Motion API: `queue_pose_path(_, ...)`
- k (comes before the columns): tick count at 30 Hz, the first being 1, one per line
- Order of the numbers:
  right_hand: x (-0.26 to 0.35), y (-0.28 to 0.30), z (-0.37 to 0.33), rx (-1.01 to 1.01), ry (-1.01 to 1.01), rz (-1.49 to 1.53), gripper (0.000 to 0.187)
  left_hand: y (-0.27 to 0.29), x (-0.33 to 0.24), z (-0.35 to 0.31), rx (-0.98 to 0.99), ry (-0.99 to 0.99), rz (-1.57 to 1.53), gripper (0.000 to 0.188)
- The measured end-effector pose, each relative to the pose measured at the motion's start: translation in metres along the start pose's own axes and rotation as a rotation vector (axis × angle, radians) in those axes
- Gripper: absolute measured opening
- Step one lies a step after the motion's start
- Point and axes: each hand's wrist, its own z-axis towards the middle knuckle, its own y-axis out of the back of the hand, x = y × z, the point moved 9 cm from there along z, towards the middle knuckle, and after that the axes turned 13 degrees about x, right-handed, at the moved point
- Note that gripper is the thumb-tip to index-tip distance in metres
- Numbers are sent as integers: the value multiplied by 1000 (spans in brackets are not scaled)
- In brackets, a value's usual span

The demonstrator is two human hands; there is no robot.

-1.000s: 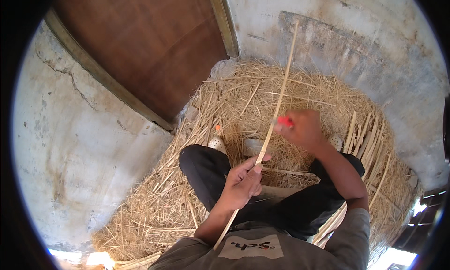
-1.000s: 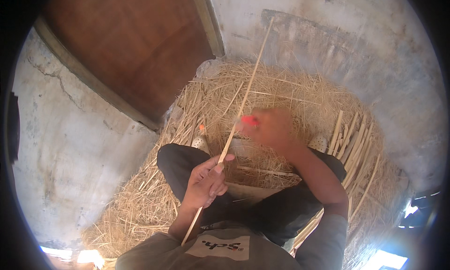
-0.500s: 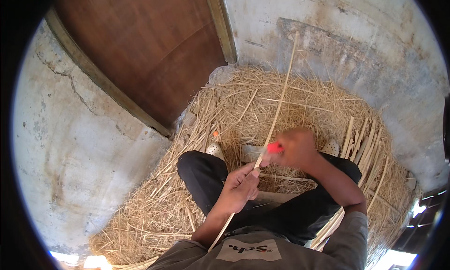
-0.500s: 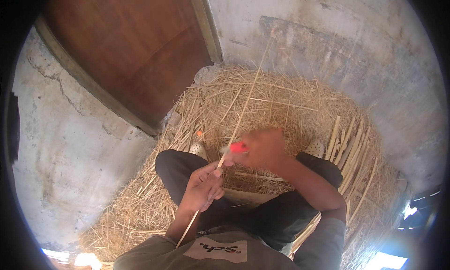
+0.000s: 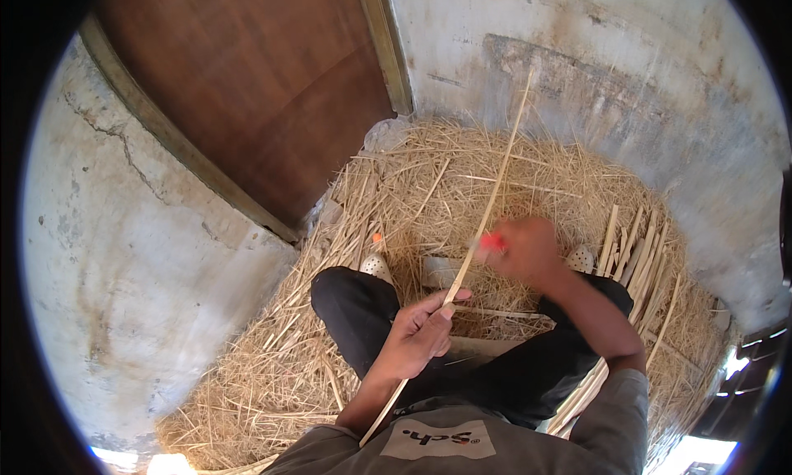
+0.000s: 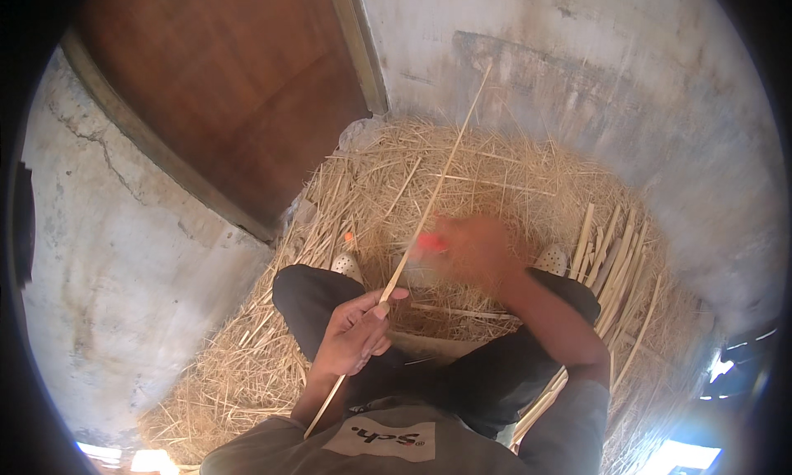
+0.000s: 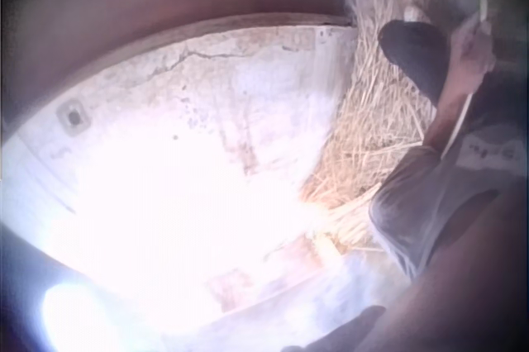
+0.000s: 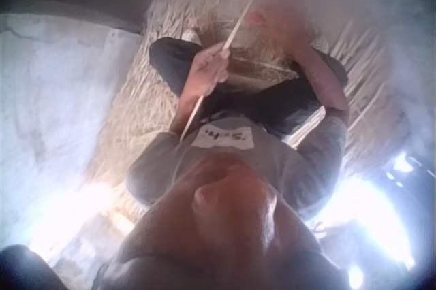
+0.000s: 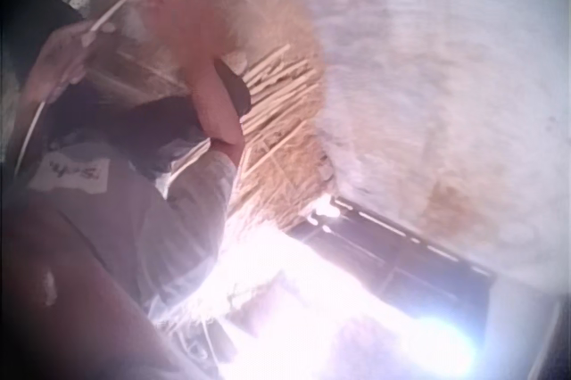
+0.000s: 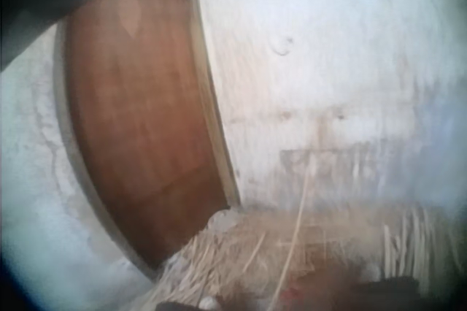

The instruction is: The person sits on a bed of straw and uses a red utility knife to scrape and smooth thin bamboo strips. They then switch to a metal file to further refine the surface of the strips, working on them one by one.

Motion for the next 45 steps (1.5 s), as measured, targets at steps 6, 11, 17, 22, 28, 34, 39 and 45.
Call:
queue_pose_path(6,-14,23,12,-44,-46,-58,64,0,2,-1,7,-40,-43,40)
queue_pose_path(11,18,11,1,0,60,10,63,-1,1,0,7,-34,-44,39)
queue_pose_path(17,-17,14,5,-58,-29,25,64,-2,5,0,7,-27,7,38)
queue_pose_path(22,-7,22,5,-120,27,-93,63,-3,4,-8,26,-14,46,40)
queue_pose_path(28,-56,41,12,-122,-113,-190,60,-4,8,-32,58,54,132,39)
queue_pose_path(34,-73,46,3,-197,-168,-236,56,-5,4,-50,95,109,373,34)
queue_pose_path(39,-198,88,-5,-252,-629,-280,59,-7,14,-82,165,250,481,33)
queue_pose_path(45,-249,88,-27,-230,-497,-491,63,-2,21,-102,161,233,509,33)
